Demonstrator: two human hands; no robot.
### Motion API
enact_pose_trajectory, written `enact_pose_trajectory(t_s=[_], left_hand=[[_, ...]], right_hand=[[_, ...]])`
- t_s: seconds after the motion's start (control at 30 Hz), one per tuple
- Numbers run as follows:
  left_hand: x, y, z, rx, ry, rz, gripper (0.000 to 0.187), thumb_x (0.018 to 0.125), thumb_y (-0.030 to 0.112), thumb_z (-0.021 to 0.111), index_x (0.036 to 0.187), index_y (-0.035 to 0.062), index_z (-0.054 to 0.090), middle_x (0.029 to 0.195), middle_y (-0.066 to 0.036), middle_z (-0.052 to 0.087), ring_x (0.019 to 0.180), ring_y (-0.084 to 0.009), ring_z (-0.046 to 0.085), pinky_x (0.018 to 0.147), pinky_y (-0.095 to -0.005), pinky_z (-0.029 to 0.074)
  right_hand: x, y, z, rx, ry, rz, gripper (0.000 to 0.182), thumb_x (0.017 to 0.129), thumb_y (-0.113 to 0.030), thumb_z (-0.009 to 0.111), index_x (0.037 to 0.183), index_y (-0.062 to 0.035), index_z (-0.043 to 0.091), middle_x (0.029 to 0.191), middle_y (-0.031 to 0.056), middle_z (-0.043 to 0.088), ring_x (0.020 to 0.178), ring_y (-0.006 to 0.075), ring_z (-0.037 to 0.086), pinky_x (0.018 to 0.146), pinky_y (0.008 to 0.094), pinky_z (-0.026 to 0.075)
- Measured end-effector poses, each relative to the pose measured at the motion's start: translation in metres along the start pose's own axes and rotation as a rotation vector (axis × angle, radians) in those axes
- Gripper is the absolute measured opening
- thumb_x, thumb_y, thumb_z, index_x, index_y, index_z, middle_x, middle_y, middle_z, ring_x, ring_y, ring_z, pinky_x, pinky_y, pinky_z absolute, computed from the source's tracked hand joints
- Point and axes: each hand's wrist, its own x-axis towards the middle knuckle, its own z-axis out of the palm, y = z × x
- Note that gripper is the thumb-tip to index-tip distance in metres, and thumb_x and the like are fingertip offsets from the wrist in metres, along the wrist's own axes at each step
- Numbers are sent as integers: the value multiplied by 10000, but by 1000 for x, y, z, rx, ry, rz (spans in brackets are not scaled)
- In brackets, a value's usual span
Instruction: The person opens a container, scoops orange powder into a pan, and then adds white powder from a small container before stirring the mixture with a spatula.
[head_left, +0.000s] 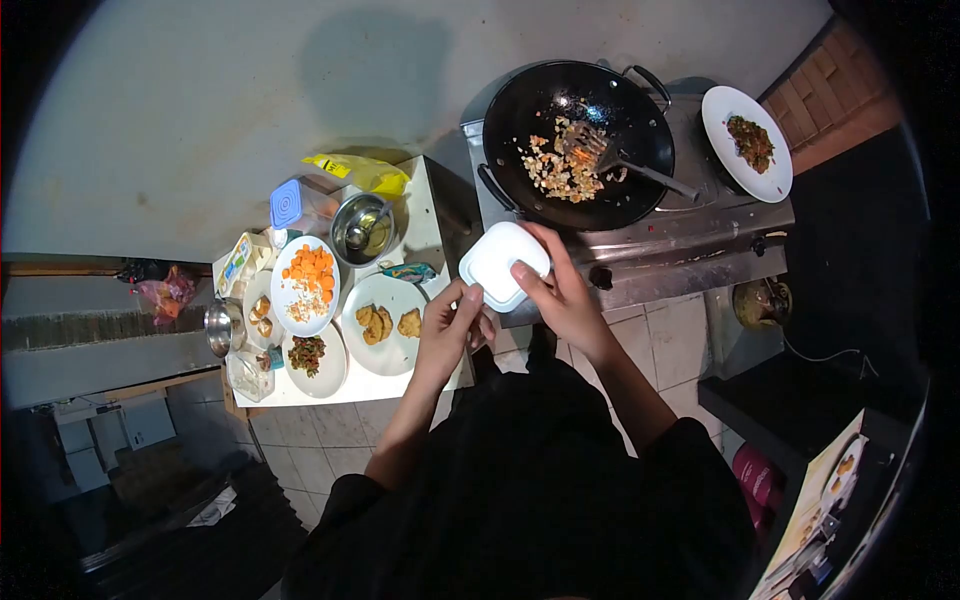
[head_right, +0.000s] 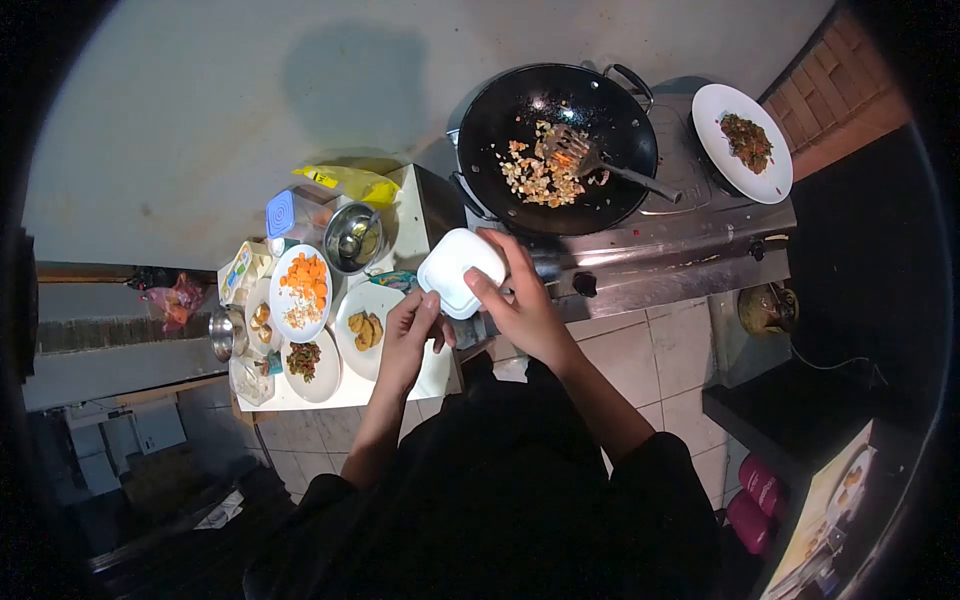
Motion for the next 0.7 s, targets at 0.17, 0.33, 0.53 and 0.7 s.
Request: enact_pose_trajectory(t_s=[0.17,0.33,0.53,0.7], left_hand=[[9,-17,15,-169,14,128,290,1046,306,542,1017,26,609,815,-59,661,734,-107,611,695,-258,491],[15,-31,15,-243,-23,210,270,1006,252,617,1099,6,678,862,-45,691,784,-109,630,755,-270,497],[12,-41,8,-183,-29,214,166,965,140,663,1053,2,689,840,-44,714,812,-114,668,766,-266,525],[7,-35,7,-68,-33,243,85,931,18,666,1000,-24,693,909,-71,706,839,-145,688,789,-272,550]], right_hand=[[-6,-25,-13,-186,-30,-75,548,1013,-287,576,1473,-70,373,1378,178,409,1269,284,481,950,367,499],[-8,-54,-31,-168,-63,-72,476,1031,-236,519,1454,-52,403,1382,178,423,1267,300,481,1036,372,406],[-2,-64,-39,-639,-39,-308,375,959,-121,612,1329,-83,563,1335,191,459,1242,358,490,1040,416,403],[11,-96,-32,-1143,-39,-667,325,818,-64,681,1140,-102,686,1342,183,466,1278,389,459,1078,494,362]])
